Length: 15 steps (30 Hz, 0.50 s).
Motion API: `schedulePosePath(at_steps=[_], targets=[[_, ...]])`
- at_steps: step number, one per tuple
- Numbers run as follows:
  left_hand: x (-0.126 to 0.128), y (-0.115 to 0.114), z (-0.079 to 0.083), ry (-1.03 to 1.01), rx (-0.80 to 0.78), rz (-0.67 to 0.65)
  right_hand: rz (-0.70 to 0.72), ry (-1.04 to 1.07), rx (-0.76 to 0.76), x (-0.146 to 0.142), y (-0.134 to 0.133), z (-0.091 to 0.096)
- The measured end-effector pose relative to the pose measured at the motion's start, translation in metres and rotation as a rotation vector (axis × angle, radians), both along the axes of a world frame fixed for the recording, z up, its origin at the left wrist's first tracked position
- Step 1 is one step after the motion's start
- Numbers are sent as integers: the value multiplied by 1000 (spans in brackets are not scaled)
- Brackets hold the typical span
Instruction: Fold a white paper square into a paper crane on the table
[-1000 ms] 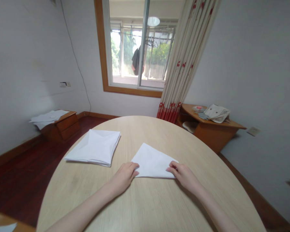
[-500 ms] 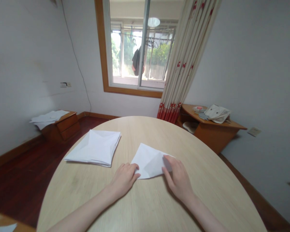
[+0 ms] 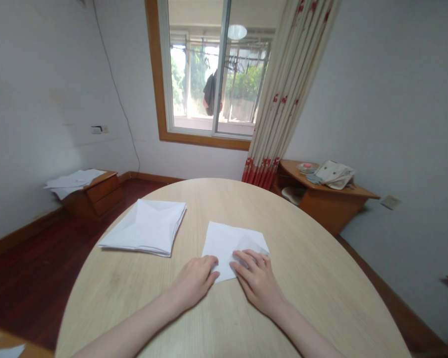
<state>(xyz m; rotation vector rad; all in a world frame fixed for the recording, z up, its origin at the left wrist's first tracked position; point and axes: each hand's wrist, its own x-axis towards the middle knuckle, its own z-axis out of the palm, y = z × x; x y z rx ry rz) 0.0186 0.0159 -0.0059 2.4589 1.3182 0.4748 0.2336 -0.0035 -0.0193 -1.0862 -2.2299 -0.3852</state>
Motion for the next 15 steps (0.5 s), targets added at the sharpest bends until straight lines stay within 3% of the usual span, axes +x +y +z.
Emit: schedulePosePath(at_steps=[4, 10, 15], targets=[[1, -3, -1, 11, 20, -74, -31, -21, -75, 3, -1, 1], [1, -3, 1, 35, 174, -98, -41, -32, -157, 3, -2, 7], [-3, 0, 2, -96, 118, -200, -43, 10, -173, 3, -1, 4]])
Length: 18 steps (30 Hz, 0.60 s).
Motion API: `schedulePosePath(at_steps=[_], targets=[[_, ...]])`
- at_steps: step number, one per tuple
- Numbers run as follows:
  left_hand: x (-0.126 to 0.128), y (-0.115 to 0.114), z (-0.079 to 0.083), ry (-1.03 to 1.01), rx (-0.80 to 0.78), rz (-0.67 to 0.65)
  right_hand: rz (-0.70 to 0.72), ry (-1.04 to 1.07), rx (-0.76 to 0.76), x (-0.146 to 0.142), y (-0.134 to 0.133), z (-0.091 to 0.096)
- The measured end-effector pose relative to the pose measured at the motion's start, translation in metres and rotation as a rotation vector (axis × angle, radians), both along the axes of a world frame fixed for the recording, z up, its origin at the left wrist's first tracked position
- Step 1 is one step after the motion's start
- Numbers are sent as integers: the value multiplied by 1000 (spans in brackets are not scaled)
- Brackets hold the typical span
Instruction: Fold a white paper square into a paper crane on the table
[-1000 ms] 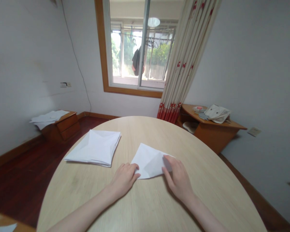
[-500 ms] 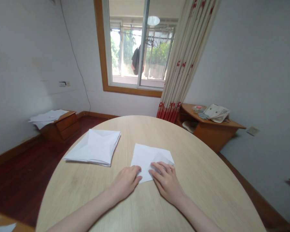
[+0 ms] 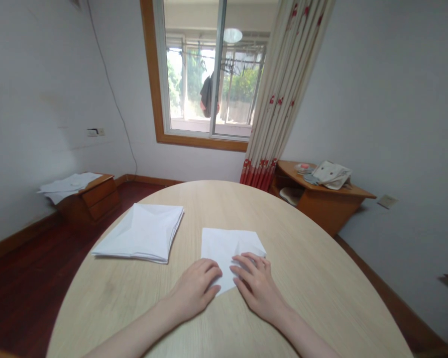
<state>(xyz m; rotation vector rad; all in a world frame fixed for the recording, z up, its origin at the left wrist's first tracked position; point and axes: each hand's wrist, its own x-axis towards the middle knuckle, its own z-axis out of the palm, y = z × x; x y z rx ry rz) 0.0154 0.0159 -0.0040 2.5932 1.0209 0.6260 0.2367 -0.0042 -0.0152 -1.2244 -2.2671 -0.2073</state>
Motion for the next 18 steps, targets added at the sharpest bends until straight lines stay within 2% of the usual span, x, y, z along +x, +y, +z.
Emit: schedulePosePath(at_steps=[3, 18], targets=[[-2, 2, -3, -15, -31, -66, 3, 7, -1, 0, 1, -1], [-2, 1, 0, 103, 77, -79, 21, -17, 69, 2, 5, -5]])
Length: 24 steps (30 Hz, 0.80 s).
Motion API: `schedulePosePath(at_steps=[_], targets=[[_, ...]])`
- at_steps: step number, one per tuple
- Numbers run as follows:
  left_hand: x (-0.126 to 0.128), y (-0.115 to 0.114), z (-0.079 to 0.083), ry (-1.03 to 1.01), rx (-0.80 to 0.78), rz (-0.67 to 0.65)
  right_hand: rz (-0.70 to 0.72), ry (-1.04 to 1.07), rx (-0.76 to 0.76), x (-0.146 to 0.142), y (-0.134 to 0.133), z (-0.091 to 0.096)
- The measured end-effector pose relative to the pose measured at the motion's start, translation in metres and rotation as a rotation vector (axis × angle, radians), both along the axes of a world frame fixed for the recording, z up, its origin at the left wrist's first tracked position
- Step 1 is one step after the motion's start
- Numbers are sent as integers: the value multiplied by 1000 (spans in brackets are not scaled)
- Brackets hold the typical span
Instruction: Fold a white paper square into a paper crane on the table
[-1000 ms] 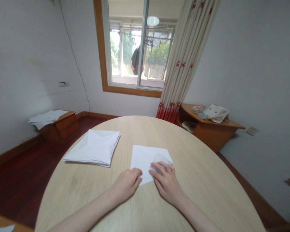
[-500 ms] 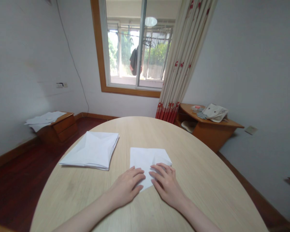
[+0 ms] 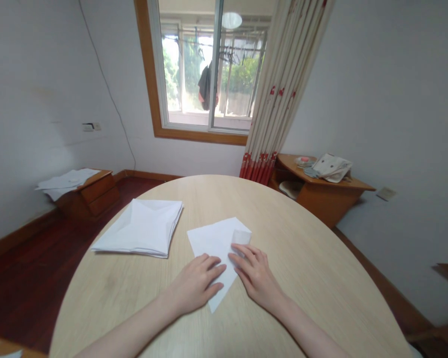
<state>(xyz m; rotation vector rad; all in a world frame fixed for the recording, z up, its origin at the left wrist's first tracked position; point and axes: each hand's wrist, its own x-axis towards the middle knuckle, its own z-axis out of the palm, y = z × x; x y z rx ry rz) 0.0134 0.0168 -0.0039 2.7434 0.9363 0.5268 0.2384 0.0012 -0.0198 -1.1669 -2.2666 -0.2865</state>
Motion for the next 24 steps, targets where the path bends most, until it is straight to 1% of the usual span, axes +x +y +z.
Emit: schedulePosePath(at_steps=[5, 8, 17, 24], targets=[[1, -3, 7, 84, 6, -18, -7, 1, 24, 0, 0, 1], [2, -4, 8, 86, 3, -17, -36, -3, 30, 0, 1, 0], [-3, 2, 4, 40, 2, -60, -177, -18, 44, 1, 2, 0], [-6, 5, 1, 13, -55, -58, -282, -159, 75, 1, 4, 0]])
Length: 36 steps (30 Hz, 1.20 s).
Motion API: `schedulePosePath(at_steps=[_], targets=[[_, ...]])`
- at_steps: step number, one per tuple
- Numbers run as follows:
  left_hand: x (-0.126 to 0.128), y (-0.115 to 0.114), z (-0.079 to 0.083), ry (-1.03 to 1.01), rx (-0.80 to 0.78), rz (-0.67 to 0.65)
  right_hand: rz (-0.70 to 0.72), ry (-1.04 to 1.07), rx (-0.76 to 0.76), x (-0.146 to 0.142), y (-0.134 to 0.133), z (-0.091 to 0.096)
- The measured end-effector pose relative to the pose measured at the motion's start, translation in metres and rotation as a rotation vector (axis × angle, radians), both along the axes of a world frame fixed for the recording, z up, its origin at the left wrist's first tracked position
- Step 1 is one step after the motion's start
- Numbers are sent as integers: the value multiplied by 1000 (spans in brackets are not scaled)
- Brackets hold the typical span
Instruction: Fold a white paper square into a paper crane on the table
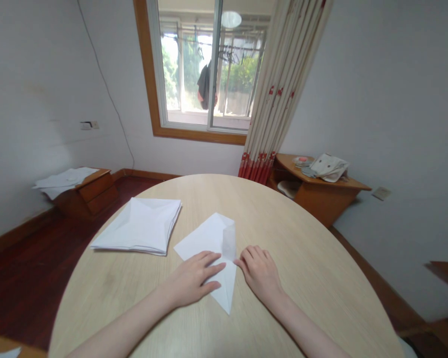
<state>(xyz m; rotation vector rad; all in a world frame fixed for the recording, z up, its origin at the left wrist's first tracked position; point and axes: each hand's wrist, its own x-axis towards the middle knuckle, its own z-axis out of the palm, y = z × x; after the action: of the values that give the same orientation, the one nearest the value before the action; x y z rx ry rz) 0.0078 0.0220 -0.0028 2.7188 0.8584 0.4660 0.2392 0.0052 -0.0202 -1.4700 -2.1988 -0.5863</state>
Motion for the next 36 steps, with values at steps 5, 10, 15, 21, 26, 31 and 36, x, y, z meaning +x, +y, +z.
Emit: schedulePosePath(at_steps=[5, 10, 15, 21, 26, 31, 36], targets=[[2, -1, 0, -3, -8, 11, 11, -28, 4, 1, 0, -2], [1, -1, 1, 8, -16, 11, 54, -29, -1, 3, 0, -2], [2, -3, 6, 51, -33, 18, 95, 47, -42, 3, 0, -2], [2, -2, 3, 28, -30, 15, 127, 152, -125, 3, 0, -1], [2, -1, 0, 30, -19, 7, 145, 147, -217, -1, -3, 4], [2, -1, 0, 29, -17, 9, 178, 163, -300, -5, -7, 6], [2, -1, 0, 25, -17, 3, 233, 209, -386, -6, -9, 9]])
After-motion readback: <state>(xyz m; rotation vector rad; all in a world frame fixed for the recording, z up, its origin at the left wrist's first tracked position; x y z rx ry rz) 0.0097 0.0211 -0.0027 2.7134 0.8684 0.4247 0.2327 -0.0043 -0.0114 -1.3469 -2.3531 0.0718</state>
